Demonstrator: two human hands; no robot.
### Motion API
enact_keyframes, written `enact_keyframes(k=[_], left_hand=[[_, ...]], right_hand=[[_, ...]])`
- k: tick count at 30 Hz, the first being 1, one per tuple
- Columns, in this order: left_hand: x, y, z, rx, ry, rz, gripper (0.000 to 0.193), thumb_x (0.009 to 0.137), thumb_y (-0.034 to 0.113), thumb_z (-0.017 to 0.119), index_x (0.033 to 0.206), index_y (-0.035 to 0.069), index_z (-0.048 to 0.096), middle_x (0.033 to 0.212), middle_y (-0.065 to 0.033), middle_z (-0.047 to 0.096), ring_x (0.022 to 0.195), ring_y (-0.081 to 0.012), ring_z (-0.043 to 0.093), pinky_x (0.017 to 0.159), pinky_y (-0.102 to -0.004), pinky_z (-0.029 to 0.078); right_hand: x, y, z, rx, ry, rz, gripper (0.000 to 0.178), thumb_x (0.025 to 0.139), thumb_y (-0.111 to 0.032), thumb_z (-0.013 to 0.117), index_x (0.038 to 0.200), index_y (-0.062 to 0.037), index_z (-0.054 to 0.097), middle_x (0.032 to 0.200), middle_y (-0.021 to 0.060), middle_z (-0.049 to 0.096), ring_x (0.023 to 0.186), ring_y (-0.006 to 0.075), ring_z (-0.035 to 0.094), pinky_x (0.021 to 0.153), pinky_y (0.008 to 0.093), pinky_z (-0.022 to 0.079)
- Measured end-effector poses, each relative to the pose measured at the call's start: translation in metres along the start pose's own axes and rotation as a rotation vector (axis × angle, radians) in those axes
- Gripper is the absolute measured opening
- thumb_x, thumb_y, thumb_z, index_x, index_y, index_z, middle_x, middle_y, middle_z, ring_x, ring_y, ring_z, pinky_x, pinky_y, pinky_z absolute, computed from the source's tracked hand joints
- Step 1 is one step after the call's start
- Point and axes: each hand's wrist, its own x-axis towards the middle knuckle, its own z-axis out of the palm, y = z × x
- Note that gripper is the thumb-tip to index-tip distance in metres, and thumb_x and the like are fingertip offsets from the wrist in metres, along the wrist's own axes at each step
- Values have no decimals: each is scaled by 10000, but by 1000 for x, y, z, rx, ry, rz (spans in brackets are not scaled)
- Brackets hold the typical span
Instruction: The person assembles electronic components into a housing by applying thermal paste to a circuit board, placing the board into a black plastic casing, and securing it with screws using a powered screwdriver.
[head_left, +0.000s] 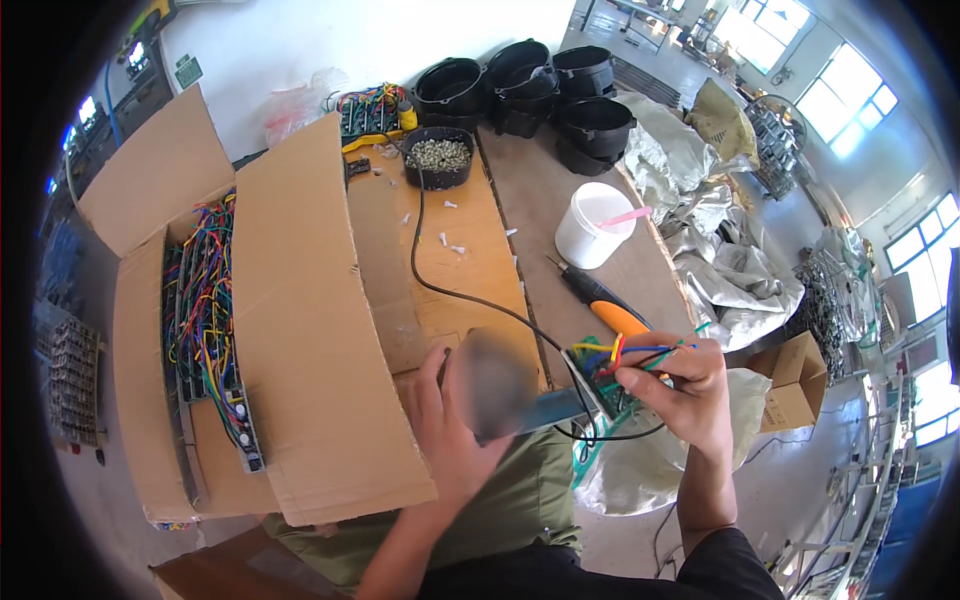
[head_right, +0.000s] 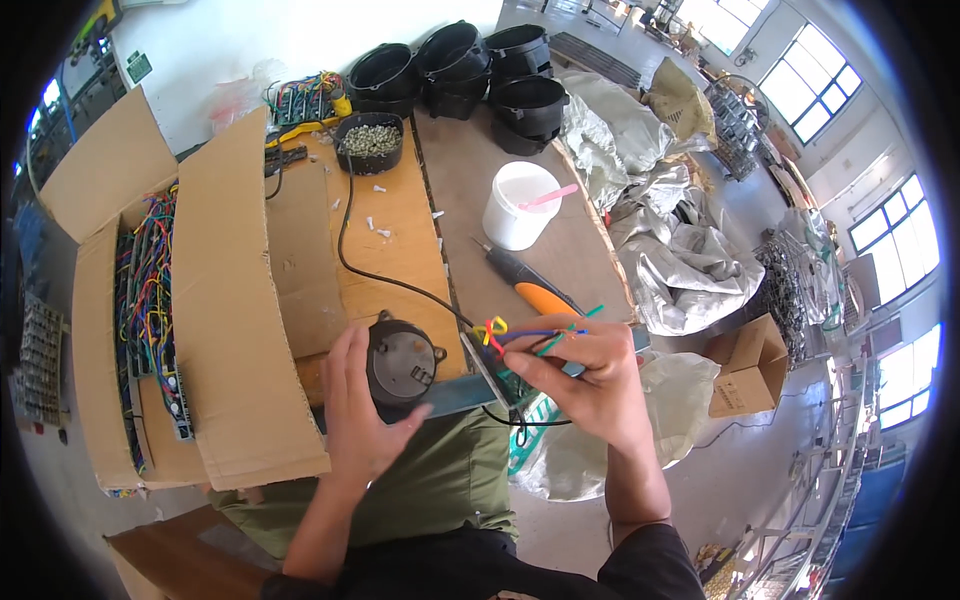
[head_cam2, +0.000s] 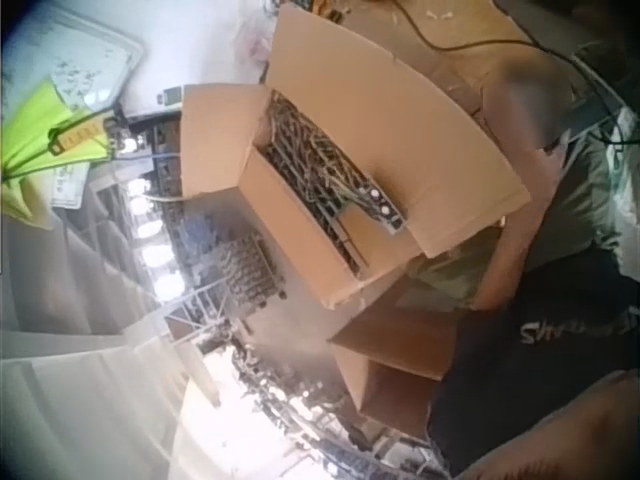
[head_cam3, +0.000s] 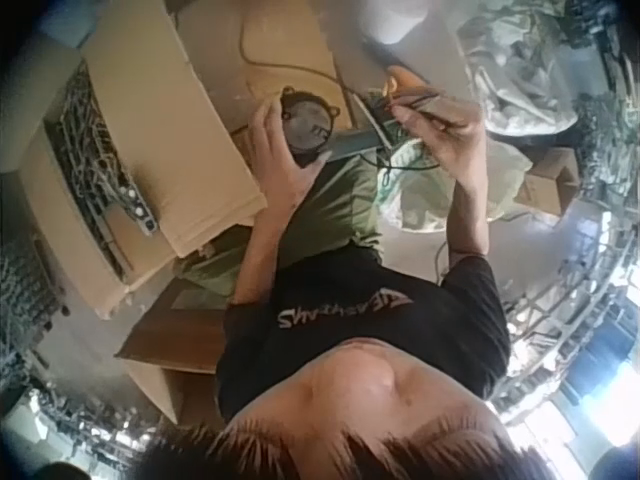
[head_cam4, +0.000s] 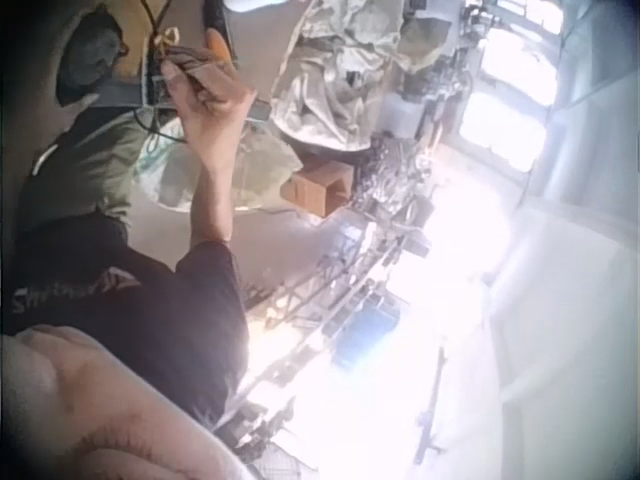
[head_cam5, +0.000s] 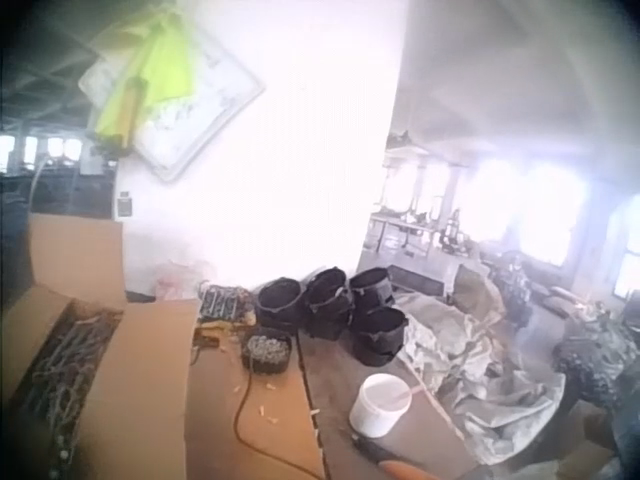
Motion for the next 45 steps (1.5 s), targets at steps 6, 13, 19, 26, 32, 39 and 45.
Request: enact_keyframes(k=[6, 13, 19, 26, 32, 39, 45], left_hand=[[-21, -3, -4, -48, 81, -27, 1296, 599, 494, 913, 1528, -28, 177, 1536, -275, 273, 1410, -430, 313, 1138, -500, 316], [2, -33, 9, -425, -100, -112, 1179, 624, 142, 911, 1555, 9, 200, 1468, -209, 420, 1326, -344, 476, 1101, -433, 382], [-3, -28, 34, -680, 52, -91, 1092, 647, 96, 893, 1516, -1, 240, 1367, -174, 463, 1234, -310, 526, 1053, -406, 430], [-1, -31, 28, -652, 7, -55, 1091, 674, -14, 842, 1543, 12, 183, 1413, -168, 448, 1279, -292, 505, 1075, -403, 421], [7, -50, 13, -798, -168, -44, 1000, 773, -64, 703, 1573, -2, 106, 1599, -219, 284, 1480, -325, 308, 1181, -422, 287], [7, -34, 13, -732, -121, -13, 1026, 762, 93, 732, 1568, -10, 106, 1608, -226, 224, 1501, -335, 246, 1209, -435, 201], [12, -33, 30, -615, -49, -44, 1212, 676, 259, 900, 1560, -8, 115, 1596, -227, 234, 1484, -339, 273, 1190, -438, 250]], right_hand=[[9, 4, 34, -176, 45, -201, 139, 761, 35, 804, 722, 43, 671, 869, 145, 755, 729, 219, 727, 597, 291, 542], [20, 0, 70, -272, -60, -218, 165, 760, -36, 819, 740, 7, 662, 811, 115, 723, 709, 274, 696, 573, 345, 537], [27, 7, 67, -463, -362, -332, 228, 689, -27, 800, 886, -23, 686, 931, 71, 697, 750, 248, 655, 623, 351, 541], [29, 24, 62, -421, -331, -407, 216, 710, -46, 809, 886, -24, 686, 910, 67, 687, 729, 242, 639, 602, 348, 525], [42, 35, 45, -341, -249, -441, 253, 697, -60, 833, 920, -38, 715, 905, 68, 710, 737, 247, 650, 606, 332, 517], [44, 44, 40, -321, -126, -440, 227, 676, -116, 840, 876, -45, 762, 876, 67, 727, 663, 223, 620, 569, 300, 471], [39, 46, 33, -319, -209, -414, 398, 604, 12, 783, 995, -44, 728, 1001, 73, 716, 777, 249, 658, 634, 329, 527]])
